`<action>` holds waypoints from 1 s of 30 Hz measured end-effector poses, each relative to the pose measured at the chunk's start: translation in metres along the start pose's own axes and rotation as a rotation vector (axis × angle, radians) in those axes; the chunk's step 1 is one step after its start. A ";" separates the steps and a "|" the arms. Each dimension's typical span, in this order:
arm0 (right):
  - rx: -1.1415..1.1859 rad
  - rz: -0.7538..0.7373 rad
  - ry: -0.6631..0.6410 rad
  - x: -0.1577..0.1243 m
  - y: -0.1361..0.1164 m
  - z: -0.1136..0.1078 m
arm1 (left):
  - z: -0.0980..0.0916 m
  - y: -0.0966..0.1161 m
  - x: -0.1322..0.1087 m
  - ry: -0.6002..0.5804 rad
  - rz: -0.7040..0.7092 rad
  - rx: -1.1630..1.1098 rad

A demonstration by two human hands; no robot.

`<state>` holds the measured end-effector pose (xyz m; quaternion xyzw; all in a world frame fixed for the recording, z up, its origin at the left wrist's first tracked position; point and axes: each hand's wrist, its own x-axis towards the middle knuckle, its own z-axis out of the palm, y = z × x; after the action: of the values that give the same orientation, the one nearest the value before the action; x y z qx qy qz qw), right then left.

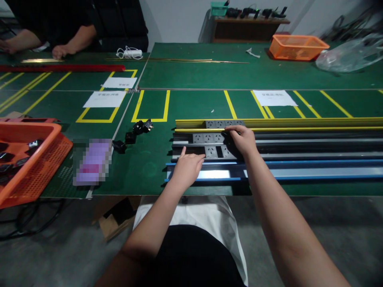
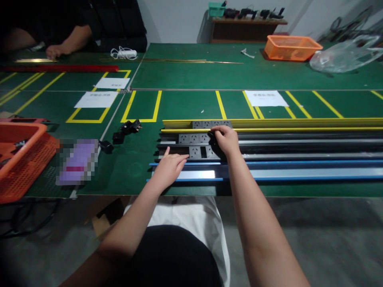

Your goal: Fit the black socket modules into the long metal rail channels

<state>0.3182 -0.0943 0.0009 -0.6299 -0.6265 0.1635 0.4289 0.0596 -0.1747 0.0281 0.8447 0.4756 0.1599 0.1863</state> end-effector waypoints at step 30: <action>-0.021 0.003 -0.001 0.000 0.002 0.001 | -0.004 0.013 0.004 -0.232 -0.109 0.164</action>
<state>0.3191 -0.0933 -0.0014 -0.6354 -0.6274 0.1580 0.4215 0.0697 -0.1767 0.0378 0.8430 0.5073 0.0115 0.1787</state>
